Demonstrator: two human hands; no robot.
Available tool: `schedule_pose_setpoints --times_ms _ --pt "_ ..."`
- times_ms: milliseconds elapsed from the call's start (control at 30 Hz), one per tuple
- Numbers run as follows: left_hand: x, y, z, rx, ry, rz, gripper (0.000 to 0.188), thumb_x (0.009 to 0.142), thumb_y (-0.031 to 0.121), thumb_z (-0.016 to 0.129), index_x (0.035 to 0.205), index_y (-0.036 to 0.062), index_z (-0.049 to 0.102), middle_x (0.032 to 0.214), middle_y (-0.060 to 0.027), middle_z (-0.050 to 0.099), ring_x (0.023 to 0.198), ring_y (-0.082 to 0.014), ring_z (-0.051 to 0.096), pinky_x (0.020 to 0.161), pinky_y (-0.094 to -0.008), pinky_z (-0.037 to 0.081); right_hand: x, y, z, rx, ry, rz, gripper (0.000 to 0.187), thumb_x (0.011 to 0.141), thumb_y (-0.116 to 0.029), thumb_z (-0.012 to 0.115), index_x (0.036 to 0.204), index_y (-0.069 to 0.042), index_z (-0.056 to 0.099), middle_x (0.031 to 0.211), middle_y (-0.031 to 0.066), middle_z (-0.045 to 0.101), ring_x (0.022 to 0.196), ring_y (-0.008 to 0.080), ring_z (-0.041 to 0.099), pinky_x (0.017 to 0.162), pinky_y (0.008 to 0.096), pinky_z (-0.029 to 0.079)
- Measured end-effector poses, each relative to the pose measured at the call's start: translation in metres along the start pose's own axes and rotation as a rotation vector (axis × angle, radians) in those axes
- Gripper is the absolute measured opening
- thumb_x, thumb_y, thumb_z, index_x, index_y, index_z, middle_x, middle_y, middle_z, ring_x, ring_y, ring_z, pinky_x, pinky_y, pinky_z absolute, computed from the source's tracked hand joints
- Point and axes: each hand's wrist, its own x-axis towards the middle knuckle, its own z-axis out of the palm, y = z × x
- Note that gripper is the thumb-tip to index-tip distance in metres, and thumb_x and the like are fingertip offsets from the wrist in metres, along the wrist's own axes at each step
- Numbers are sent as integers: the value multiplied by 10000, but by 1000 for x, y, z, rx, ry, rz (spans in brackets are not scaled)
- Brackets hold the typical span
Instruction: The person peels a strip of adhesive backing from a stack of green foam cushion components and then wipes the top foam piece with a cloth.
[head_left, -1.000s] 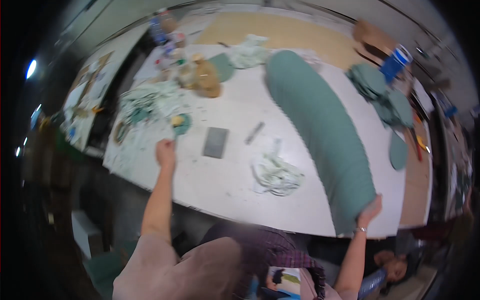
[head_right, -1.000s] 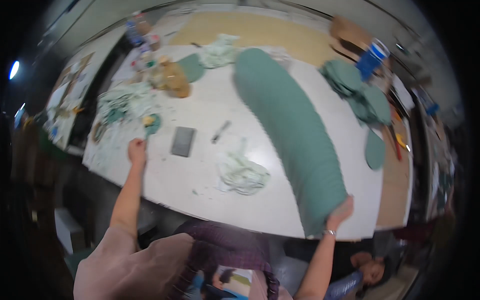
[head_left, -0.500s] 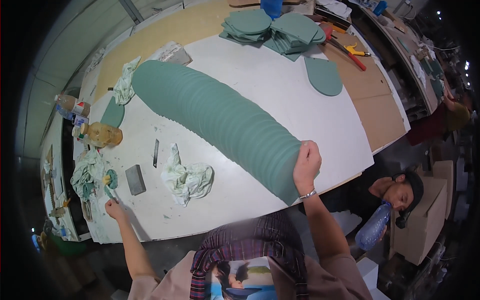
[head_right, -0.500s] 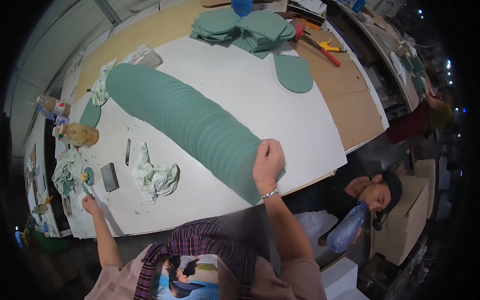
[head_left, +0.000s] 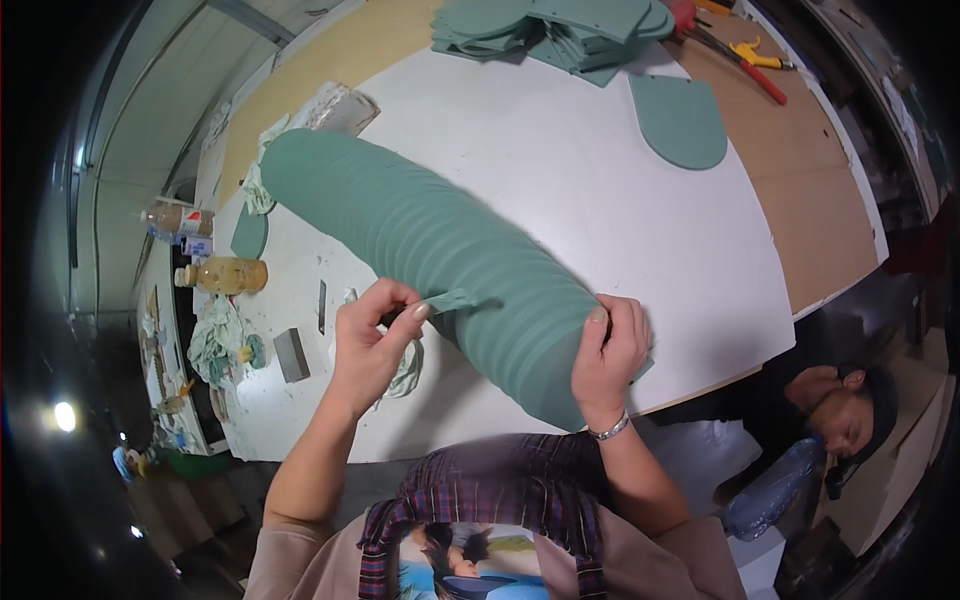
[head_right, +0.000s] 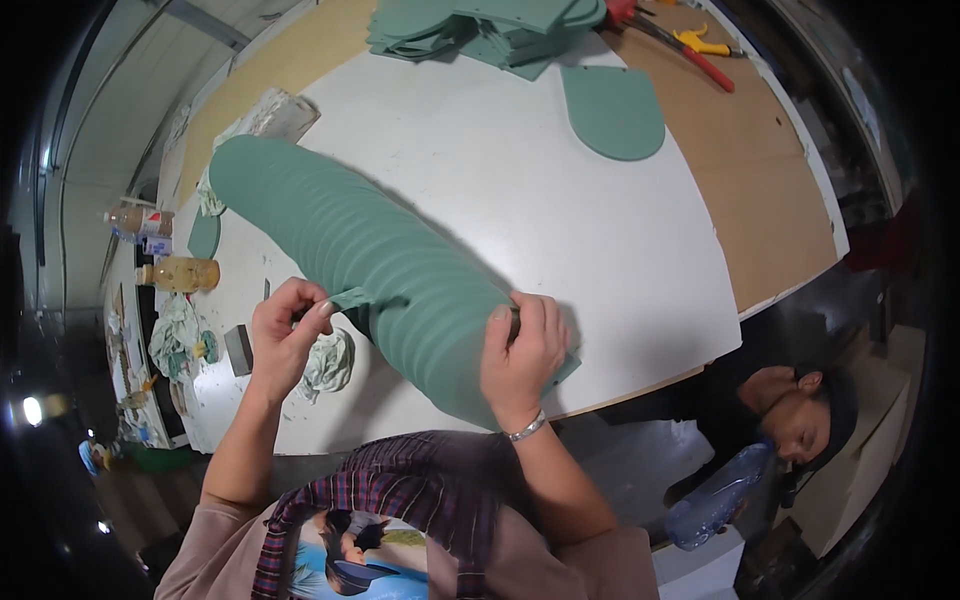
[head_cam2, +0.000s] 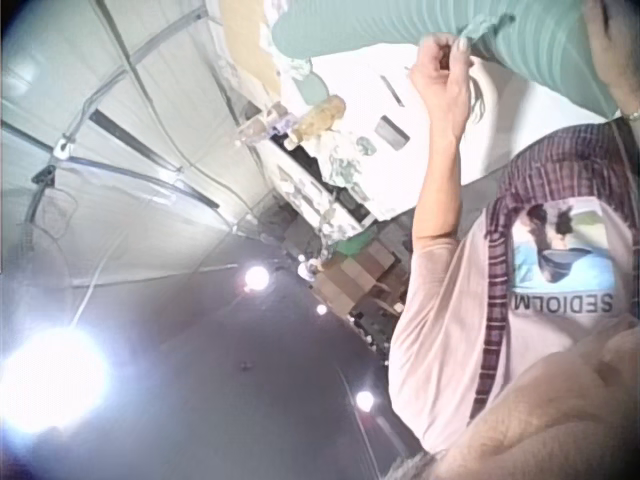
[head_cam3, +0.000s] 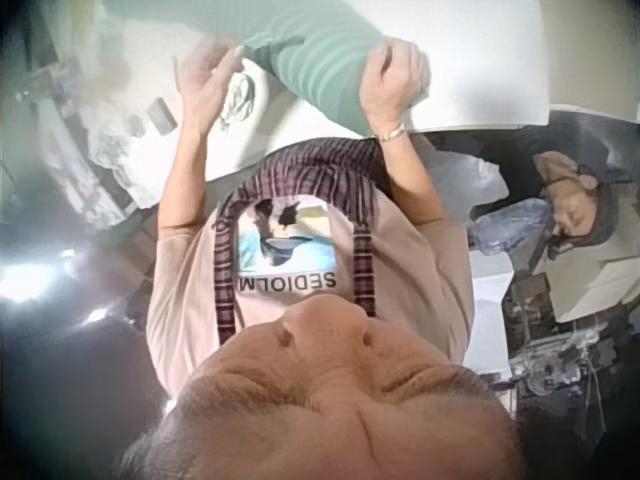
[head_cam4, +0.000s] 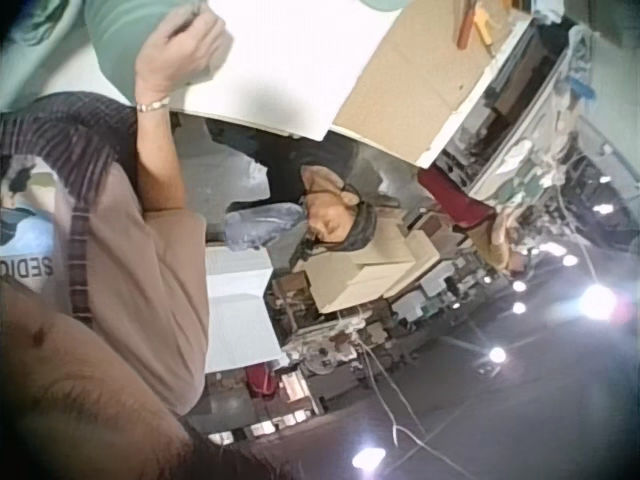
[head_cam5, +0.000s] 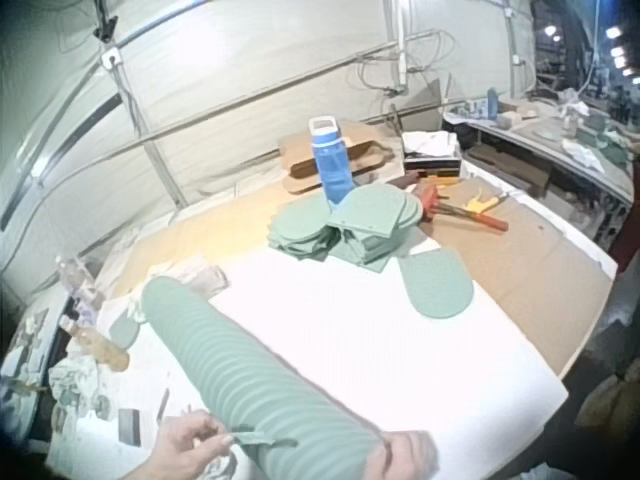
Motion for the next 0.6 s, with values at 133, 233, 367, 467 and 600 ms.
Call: schedule_pose_setpoints --times_ms 133,233,367,467,600 --pt "26 17 16 257 -116 129 152 930 91 701 844 -10 627 675 -23 602 620 -83 548 578 -245 430 1 1 -2 7 -6 36 246 900 -223 600 1016 -14 656 943 126 631 893 335 598 838 428 427" --pt "39 22 21 383 -155 179 177 902 94 739 819 -18 632 650 -44 596 593 -97 543 568 -259 433 0 3 -1 -5 8 26 253 887 -224 609 1027 -19 660 948 121 634 892 332 602 836 429 427" --pt "48 23 22 463 -193 228 179 890 101 757 825 -18 639 647 -62 594 583 -114 535 565 -268 429 1 2 -1 2 13 16 261 889 -232 613 1033 -20 662 955 119 641 896 330 604 820 428 425" --pt "51 20 21 466 -183 235 175 892 95 754 824 -21 642 653 -53 600 598 -107 528 569 -265 426 1 1 -2 8 11 16 268 893 -242 614 1030 -18 662 956 118 644 887 331 603 810 429 423" --pt "53 19 16 444 -147 183 172 892 85 752 820 -25 640 657 -44 606 618 -94 533 581 -257 429 1 3 0 9 14 1 279 905 -260 609 1031 -16 663 954 117 648 870 332 602 803 430 422"
